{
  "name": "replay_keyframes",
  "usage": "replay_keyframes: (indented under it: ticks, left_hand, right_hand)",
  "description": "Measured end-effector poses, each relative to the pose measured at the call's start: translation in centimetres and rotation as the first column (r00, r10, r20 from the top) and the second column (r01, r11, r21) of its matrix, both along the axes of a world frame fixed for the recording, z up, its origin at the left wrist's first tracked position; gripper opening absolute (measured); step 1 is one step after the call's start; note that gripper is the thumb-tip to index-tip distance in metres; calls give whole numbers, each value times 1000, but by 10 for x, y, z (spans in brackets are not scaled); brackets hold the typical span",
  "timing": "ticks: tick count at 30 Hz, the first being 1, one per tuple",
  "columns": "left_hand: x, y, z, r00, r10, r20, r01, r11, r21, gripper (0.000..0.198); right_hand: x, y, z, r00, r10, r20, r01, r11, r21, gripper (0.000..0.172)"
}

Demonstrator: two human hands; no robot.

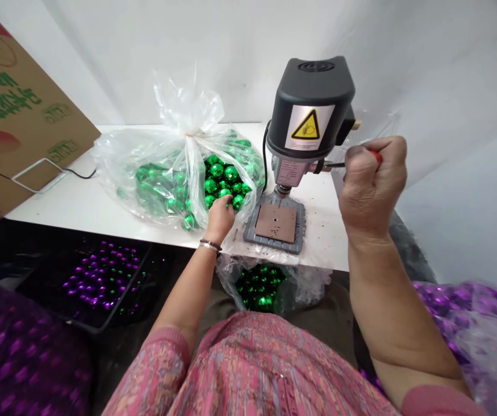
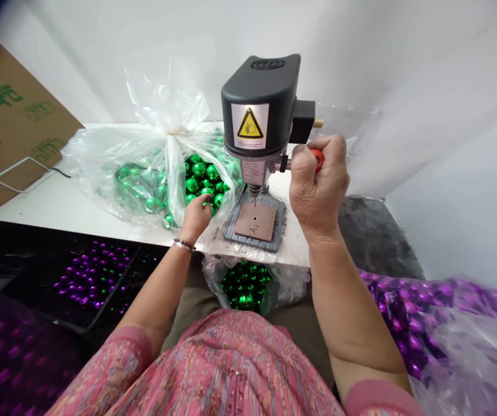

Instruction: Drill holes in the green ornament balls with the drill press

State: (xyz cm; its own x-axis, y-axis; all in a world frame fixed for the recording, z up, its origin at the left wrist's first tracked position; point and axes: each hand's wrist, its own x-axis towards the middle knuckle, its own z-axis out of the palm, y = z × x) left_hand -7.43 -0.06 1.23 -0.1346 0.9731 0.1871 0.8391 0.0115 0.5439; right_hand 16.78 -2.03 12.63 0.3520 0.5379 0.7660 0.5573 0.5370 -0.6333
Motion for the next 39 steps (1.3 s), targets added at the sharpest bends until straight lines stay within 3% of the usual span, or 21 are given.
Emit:
replay_keyframes:
  ticks: [4, 7, 10, 12, 13, 14, 16, 18, 19, 21, 24, 28, 30, 35, 39]
  left_hand:
    - [3, 32, 1, 941, -133, -310, 95, 986, -134, 51]
    - [5, 37, -2, 908, -179, -379, 118, 977, -177, 54]
    - [1, 28, -1, 967, -95, -238, 78, 994, -79, 54]
    - [-4, 15, 3, 997, -71, 41, 70, 997, 23, 59]
    - [-5, 6, 5, 967, -100, 235, 89, 994, 58, 61]
    - [-6, -3, 7, 888, -150, 435, 129, 989, 77, 62]
    - [-4, -21, 8, 632, -223, 742, 245, 966, 82, 63]
    - [4, -34, 5, 448, -213, 868, 342, 938, 54, 62]
    - [9, -37, 2, 422, -191, 886, 365, 931, 27, 60]
    - [20, -38, -4, 461, -158, 873, 375, 927, -30, 55]
    - [35, -27, -13, 585, -177, 791, 357, 933, -55, 52]
    - [44, -9, -19, 773, -245, 585, 341, 938, -59, 50]
    - [43, -4, -20, 832, -269, 486, 345, 936, -73, 48]
    - [43, 1, -19, 870, -280, 407, 363, 921, -142, 56]
    - [49, 5, -8, 893, -317, 319, 391, 898, -203, 60]
  right_hand:
    - [0, -3, -1, 1000, -3, 7, 3, 1000, -1, 17]
    - [1, -3, -1, 999, -2, 33, 2, 1000, 4, 18]
    - [2, -3, -4, 998, 1, 57, -1, 1000, 3, 16]
    - [3, -2, -6, 998, 8, 69, -9, 1000, 1, 14]
    - [3, -2, -6, 997, 12, 72, -12, 1000, 2, 13]
    - [3, -2, -7, 997, 13, 71, -13, 1000, 1, 13]
    - [3, -1, -7, 998, 12, 63, -12, 1000, -1, 14]
    - [3, 0, -7, 999, 19, 51, -18, 1000, -13, 15]
    - [3, 0, -5, 999, 27, 45, -26, 999, -27, 15]
    - [3, 1, 0, 999, 43, 33, -40, 997, -65, 17]
    - [2, 3, 18, 999, 37, 14, -35, 987, -155, 21]
    - [2, 13, 46, 1000, -2, 1, 2, 955, -297, 33]
    - [4, 22, 56, 1000, -23, 3, 23, 944, -329, 37]
    - [6, 43, 64, 999, -45, -3, 41, 927, -372, 42]
    - [5, 48, 66, 996, -89, 5, 82, 899, -429, 46]
